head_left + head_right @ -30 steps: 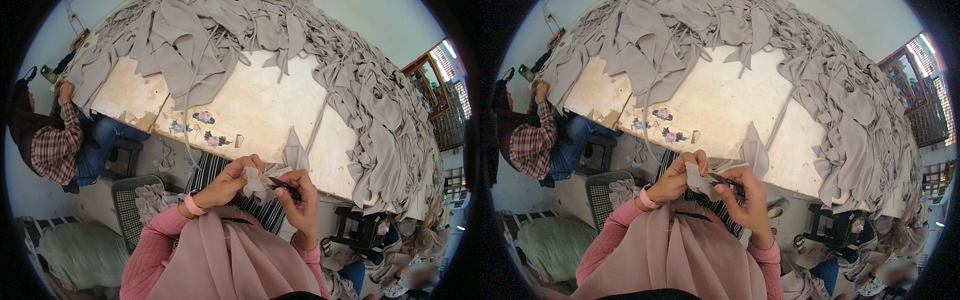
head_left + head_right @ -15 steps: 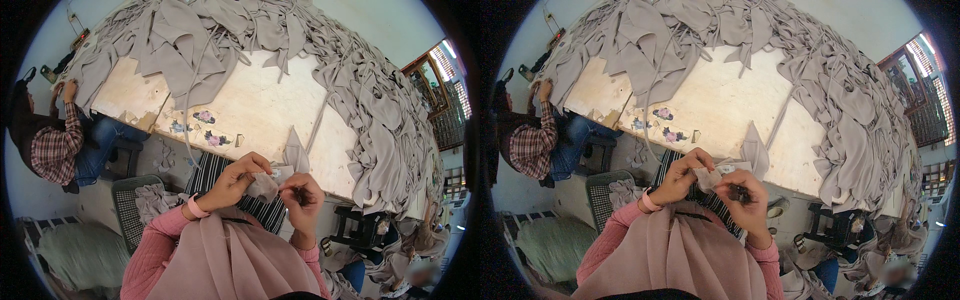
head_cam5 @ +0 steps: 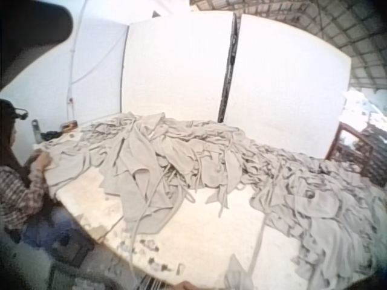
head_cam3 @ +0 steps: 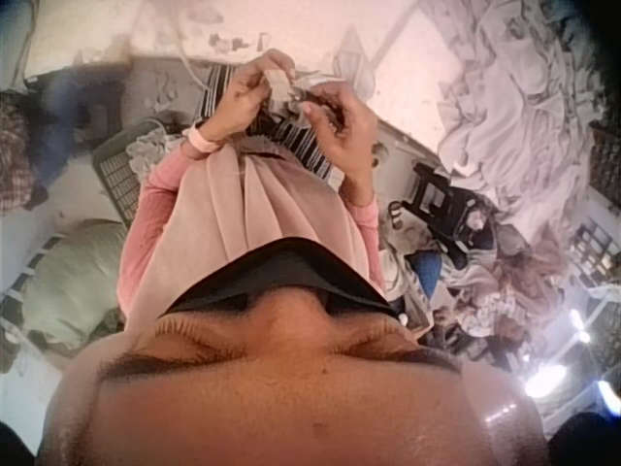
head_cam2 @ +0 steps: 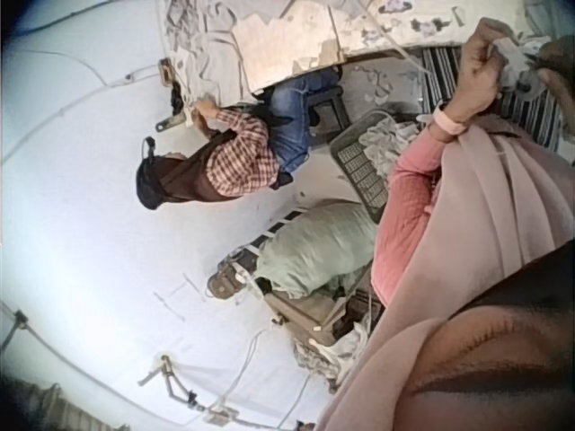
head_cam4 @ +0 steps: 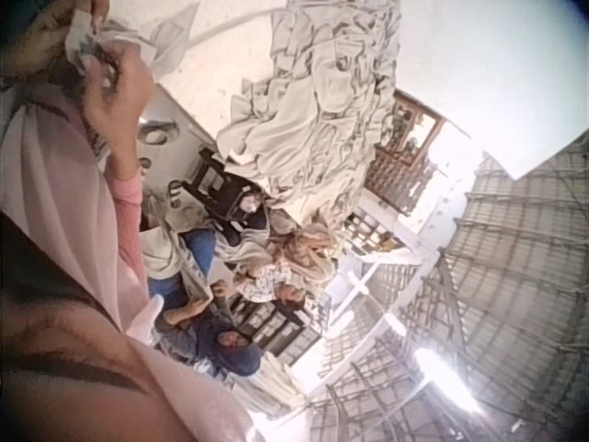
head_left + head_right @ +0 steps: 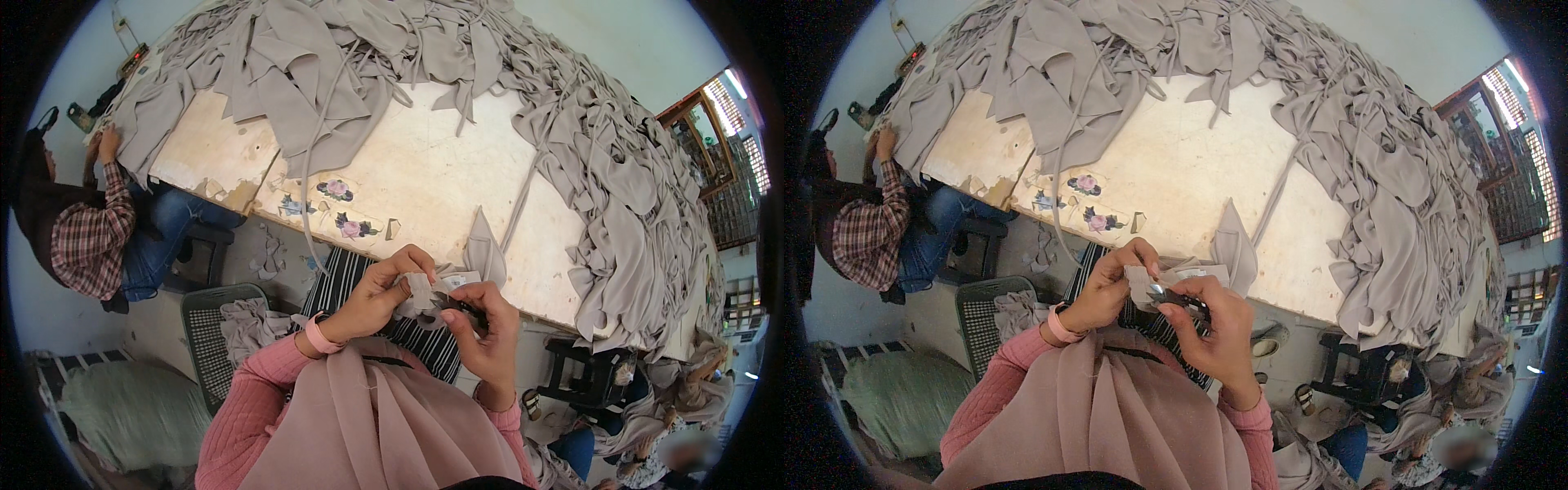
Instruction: The person uses shears to cut a piece of light gray fabric into smaller pieces. They repeatedly fold and trim the fabric, handling it one piece at a time and placing cut pieces aside on the table.
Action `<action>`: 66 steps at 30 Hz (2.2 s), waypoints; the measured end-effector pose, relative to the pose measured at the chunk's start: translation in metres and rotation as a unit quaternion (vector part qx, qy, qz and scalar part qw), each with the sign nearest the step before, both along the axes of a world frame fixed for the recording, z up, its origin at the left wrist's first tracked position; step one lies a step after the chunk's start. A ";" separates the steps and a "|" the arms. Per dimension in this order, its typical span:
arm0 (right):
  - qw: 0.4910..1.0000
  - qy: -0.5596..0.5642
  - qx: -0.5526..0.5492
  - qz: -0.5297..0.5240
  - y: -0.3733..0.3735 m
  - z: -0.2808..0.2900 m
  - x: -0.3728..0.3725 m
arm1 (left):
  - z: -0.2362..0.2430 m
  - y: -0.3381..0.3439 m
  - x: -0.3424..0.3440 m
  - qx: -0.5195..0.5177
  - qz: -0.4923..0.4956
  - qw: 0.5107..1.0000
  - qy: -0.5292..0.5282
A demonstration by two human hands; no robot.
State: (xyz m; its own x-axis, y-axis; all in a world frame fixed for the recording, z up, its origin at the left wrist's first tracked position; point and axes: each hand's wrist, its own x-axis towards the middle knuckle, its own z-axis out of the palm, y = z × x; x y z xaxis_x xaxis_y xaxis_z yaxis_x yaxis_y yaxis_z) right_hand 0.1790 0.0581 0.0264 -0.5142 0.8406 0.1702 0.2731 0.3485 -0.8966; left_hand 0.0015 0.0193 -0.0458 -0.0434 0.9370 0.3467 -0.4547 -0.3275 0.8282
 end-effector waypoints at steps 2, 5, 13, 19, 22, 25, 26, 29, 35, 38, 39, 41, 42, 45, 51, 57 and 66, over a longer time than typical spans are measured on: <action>0.998 -0.012 0.057 0.004 0.000 0.001 -0.001 | 0.001 0.000 0.000 0.003 0.004 1.000 0.005; 0.994 -0.032 0.102 -0.001 0.001 0.001 -0.001 | 0.002 0.000 0.000 -0.005 0.016 1.000 0.014; 0.996 0.066 -0.055 0.023 0.004 -0.006 0.000 | 0.002 0.001 0.003 0.005 0.005 1.000 0.008; 0.992 0.095 -0.077 0.039 0.005 -0.009 0.000 | 0.002 0.003 0.003 0.001 0.007 1.000 0.030; 0.993 0.091 -0.065 0.027 0.005 -0.011 0.000 | 0.001 0.003 0.002 -0.003 -0.010 1.000 0.025; 0.994 0.113 0.006 -0.012 0.006 -0.012 -0.001 | 0.001 -0.002 0.002 -0.098 -0.027 0.995 -0.001; 0.990 0.120 0.063 -0.033 0.008 -0.012 -0.001 | 0.002 -0.004 0.003 -0.136 -0.031 0.990 -0.006; 0.961 0.014 0.274 -0.019 0.014 -0.008 0.005 | 0.005 -0.008 0.006 -0.183 -0.045 0.980 -0.061; 0.889 -0.096 0.446 0.019 0.014 -0.009 0.010 | 0.017 -0.008 0.006 -0.169 -0.051 0.984 -0.018; 0.945 0.059 0.317 0.053 0.012 -0.019 0.004 | 0.022 -0.007 0.001 -0.161 -0.046 0.986 0.027; 0.956 0.126 0.257 0.068 0.013 -0.020 0.004 | 0.023 -0.006 0.001 -0.156 -0.052 0.986 0.036; 0.965 0.138 0.171 0.143 0.013 -0.019 0.007 | 0.024 -0.007 0.004 -0.145 -0.046 0.987 0.050; 0.961 0.161 0.131 0.185 0.014 -0.016 0.011 | 0.024 -0.007 0.004 -0.138 -0.044 0.988 0.056; 0.955 0.083 0.170 0.226 0.015 -0.005 0.022 | 0.025 -0.008 0.005 -0.138 -0.031 0.988 0.067; 0.945 -0.015 0.324 -0.041 0.007 0.001 0.024 | 0.028 -0.010 0.002 -0.138 0.005 0.984 0.108; 0.896 -0.109 0.429 -0.044 0.017 -0.008 0.023 | 0.031 -0.012 0.004 -0.131 0.027 0.982 0.131; 0.879 -0.132 0.457 -0.019 0.014 -0.009 0.019 | 0.035 -0.013 0.005 -0.135 0.042 0.981 0.129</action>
State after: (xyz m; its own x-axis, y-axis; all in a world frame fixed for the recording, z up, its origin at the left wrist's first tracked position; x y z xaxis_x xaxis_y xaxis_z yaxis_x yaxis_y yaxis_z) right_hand 0.1976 0.0721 0.0171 -0.6121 0.4312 0.6629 0.4562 0.8772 -0.1494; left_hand 0.0066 0.0065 -0.0106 -0.0671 0.9932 0.0948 -0.1990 -0.1064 0.9742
